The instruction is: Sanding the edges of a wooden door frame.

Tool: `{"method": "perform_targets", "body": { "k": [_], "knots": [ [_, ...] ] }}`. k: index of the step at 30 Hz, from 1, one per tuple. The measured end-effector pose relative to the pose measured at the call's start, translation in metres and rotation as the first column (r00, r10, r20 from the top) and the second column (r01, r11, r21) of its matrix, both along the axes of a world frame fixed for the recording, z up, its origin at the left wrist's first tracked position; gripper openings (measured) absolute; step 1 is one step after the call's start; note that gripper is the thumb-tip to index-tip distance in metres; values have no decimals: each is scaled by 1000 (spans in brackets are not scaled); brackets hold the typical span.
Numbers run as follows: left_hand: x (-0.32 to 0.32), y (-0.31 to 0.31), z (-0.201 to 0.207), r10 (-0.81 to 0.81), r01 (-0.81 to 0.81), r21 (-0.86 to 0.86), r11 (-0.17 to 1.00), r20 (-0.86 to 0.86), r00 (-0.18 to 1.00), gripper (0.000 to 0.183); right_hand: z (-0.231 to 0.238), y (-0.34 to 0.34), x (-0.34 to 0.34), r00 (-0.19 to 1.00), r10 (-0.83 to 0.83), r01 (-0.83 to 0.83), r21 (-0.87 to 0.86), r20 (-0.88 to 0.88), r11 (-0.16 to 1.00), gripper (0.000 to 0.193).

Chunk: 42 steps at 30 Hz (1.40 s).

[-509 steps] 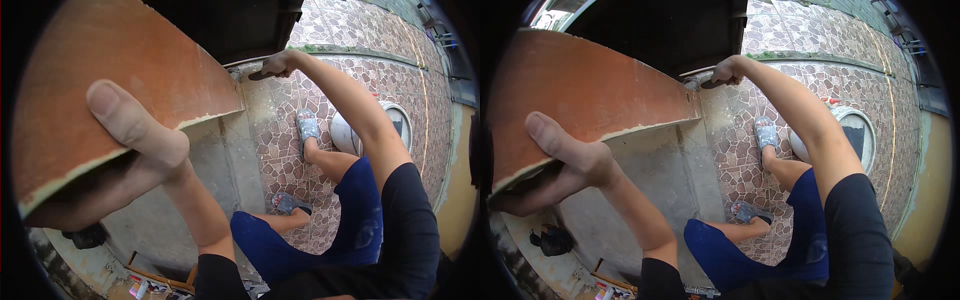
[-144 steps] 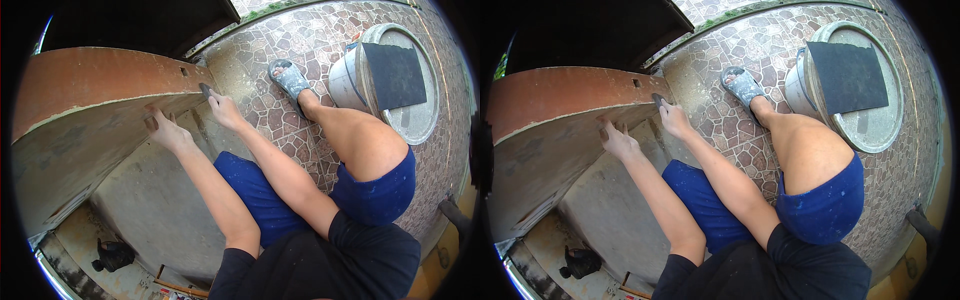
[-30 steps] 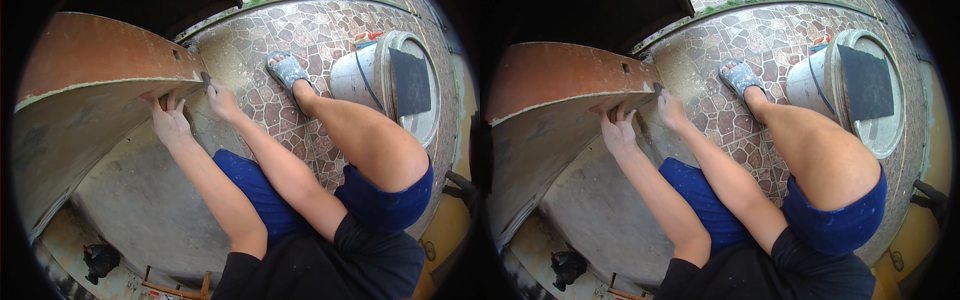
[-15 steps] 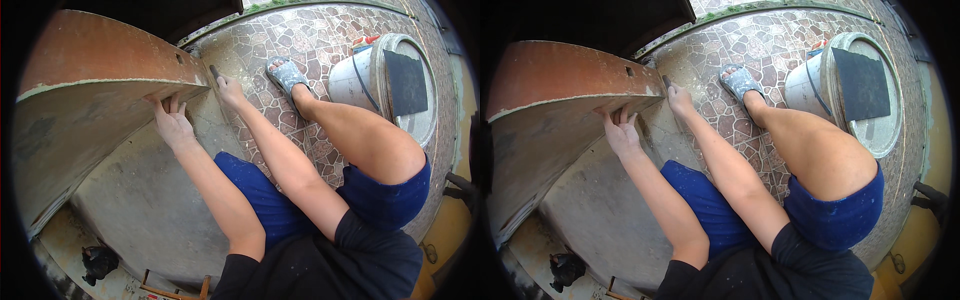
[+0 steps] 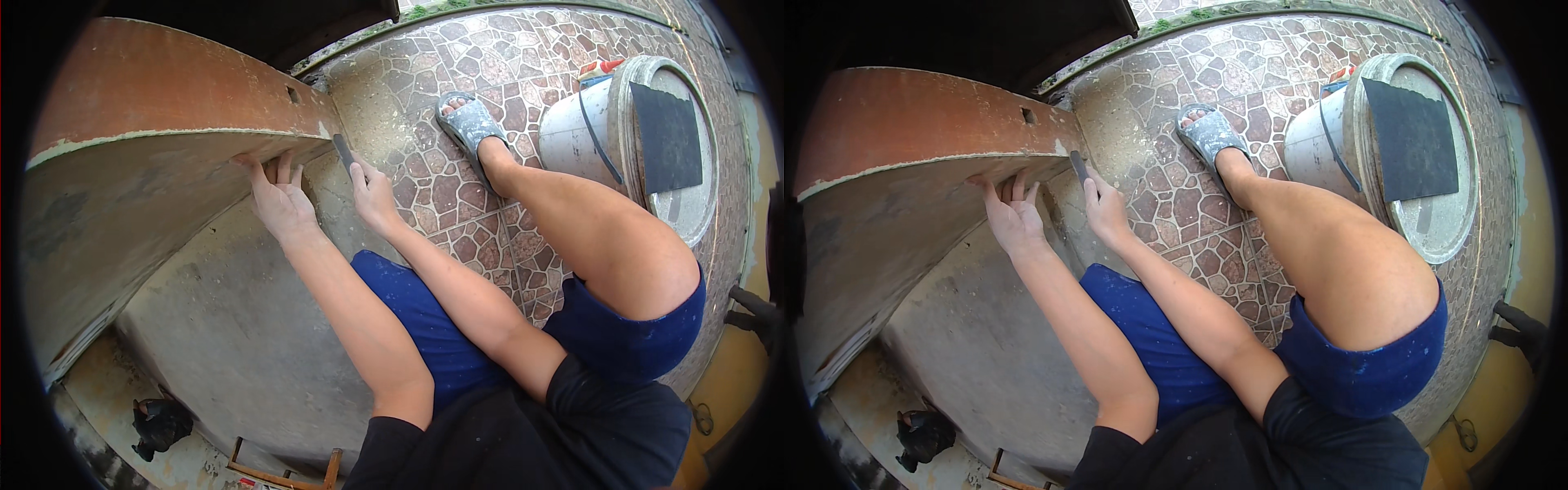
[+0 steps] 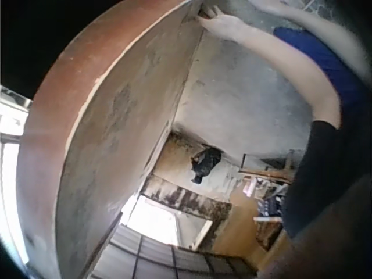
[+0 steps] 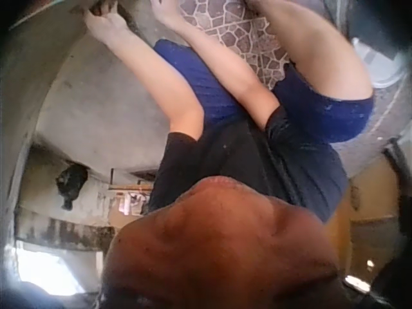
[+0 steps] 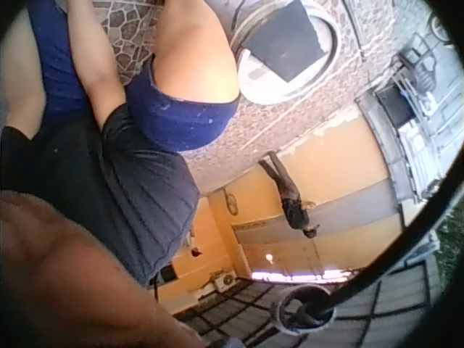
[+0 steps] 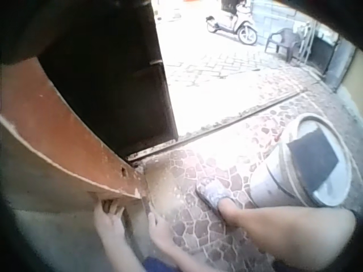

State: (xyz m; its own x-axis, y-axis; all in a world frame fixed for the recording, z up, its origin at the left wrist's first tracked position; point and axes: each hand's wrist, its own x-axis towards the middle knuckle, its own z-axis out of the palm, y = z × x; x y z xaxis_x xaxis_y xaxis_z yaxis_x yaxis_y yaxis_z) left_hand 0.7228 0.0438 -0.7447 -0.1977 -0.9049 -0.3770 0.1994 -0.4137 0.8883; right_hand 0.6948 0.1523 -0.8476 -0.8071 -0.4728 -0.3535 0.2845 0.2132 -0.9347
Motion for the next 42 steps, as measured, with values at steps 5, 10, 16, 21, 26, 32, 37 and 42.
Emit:
{"method": "perform_targets", "body": {
  "k": [5, 10, 16, 21, 26, 32, 37, 42],
  "knots": [
    [8, 1, 6, -57, 57, 1, 998, -7, 998, 97, 10, -9, -5, 1000, 0, 0, 15, 1, 1000, 43],
    [10, -6, 3, -70, 70, 4, 998, -1, 998, 95, 1, -39, -23, 983, 7, -6, 6, -182, 1000, 44],
    [2, -2, 0, 37, -35, 19, 999, -80, 996, 91, -17, -62, -94, 915, 368, -323, 244, -167, 914, 47],
    [10, -3, -7, 95, -95, 16, 995, -23, 995, 79, -27, -44, -40, 950, 229, -213, 95, -210, 972, 46],
    [-6, -1, -3, 22, -20, 20, 1000, -83, 996, 80, -38, -76, -90, 965, 172, -146, 142, -200, 979, 47],
    [7, -1, -6, 112, -111, 6, 994, -65, 992, 82, -29, -54, -45, 966, 197, -194, 39, -168, 980, 46],
    [-12, 1, 0, 117, -109, 66, 992, -116, 986, 76, -25, -84, -97, 974, 196, -182, 123, -117, 976, 47],
    [10, -6, -12, 55, -55, 25, 998, -25, 998, 76, -24, -66, -71, 945, 273, -264, 71, -183, 962, 45]
  ]
}}
